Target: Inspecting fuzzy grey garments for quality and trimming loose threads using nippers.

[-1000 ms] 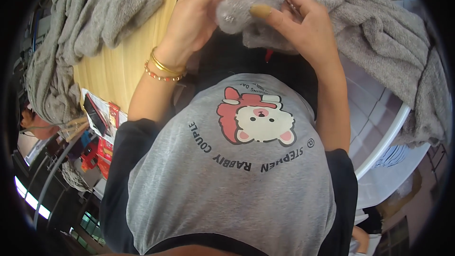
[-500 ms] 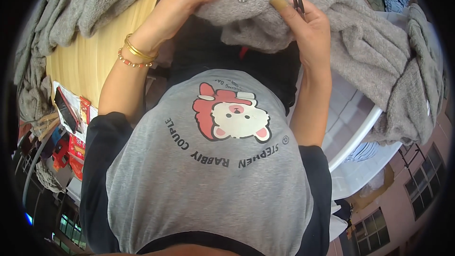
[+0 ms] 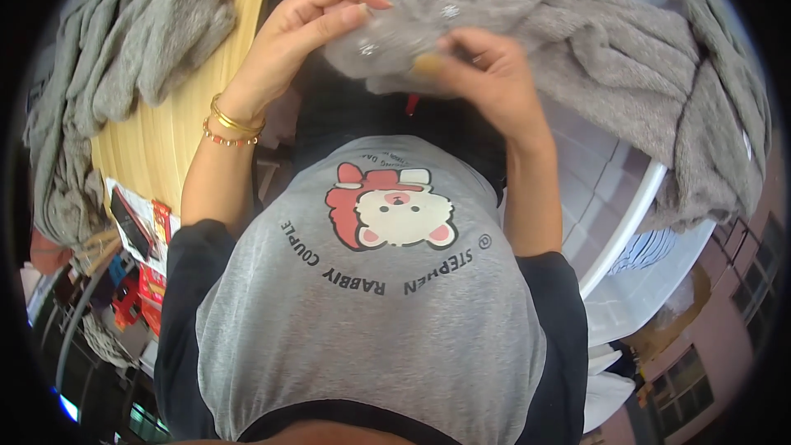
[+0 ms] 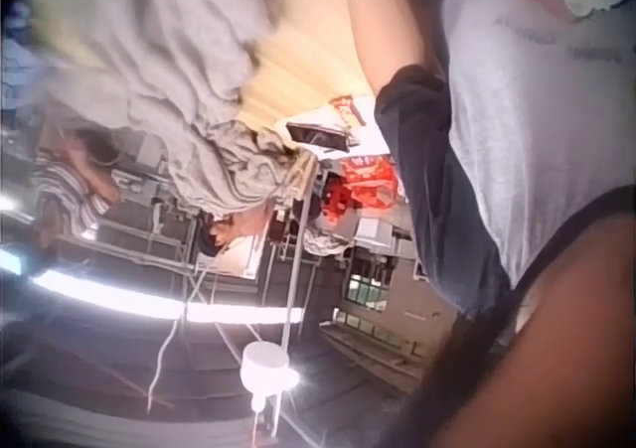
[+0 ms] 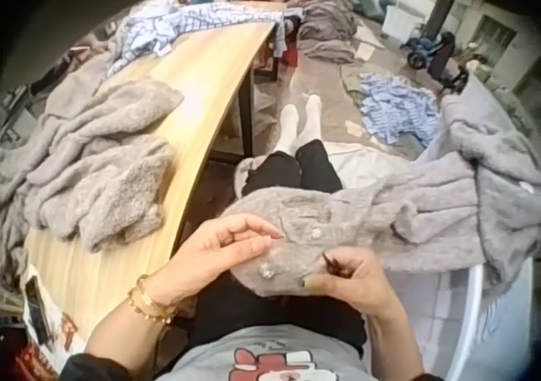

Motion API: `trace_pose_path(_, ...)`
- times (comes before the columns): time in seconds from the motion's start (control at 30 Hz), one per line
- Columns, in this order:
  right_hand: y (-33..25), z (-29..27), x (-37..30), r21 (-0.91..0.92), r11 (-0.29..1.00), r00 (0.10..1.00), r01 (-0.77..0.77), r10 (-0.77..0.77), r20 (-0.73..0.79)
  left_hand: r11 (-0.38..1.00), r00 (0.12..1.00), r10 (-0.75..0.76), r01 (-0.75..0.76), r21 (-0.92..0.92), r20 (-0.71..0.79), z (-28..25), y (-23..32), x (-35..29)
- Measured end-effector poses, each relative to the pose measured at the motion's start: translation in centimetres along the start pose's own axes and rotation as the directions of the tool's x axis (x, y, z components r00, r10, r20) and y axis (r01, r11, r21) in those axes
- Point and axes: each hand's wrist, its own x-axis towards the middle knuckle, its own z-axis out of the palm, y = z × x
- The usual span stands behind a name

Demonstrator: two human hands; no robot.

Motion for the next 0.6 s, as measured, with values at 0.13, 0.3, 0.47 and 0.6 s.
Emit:
trace_pose_path(0.13, -0.9, 2.9, -1.7, 0.024, 0.999, 0.953, -0.028, 0.019, 0.302, 0.955, 0.978, -0.203, 0.186, 0.229, 0.051, 1.9, 0.6, 3.3)
trace_pose_path(0.3, -1.4, 6.1, -3.4, -0.01, 1.0, 0.838, 0.028, -0.018, 0.545, 0.706, 0.937, -0.222, -0.037, 0.708, 0.271, 9.0, -1.3, 10.1)
trace_pose_path(0.47, -1.5, 4.5, -4.8, 0.136, 0.99, 0.835, -0.026, -0.053, 0.548, 0.382, 0.906, -0.197, -0.281, 0.88, 0.375, 14.8, -5.0, 12.6)
trace_pose_path(0.6, -3.6, 0.7, -6.4, -0.222, 0.932, 0.894, 0.288, -0.179, 0.41, 0.621, 0.921, -0.088, -0.246, 0.744, 0.378, 13.2, -5.7, 16.5)
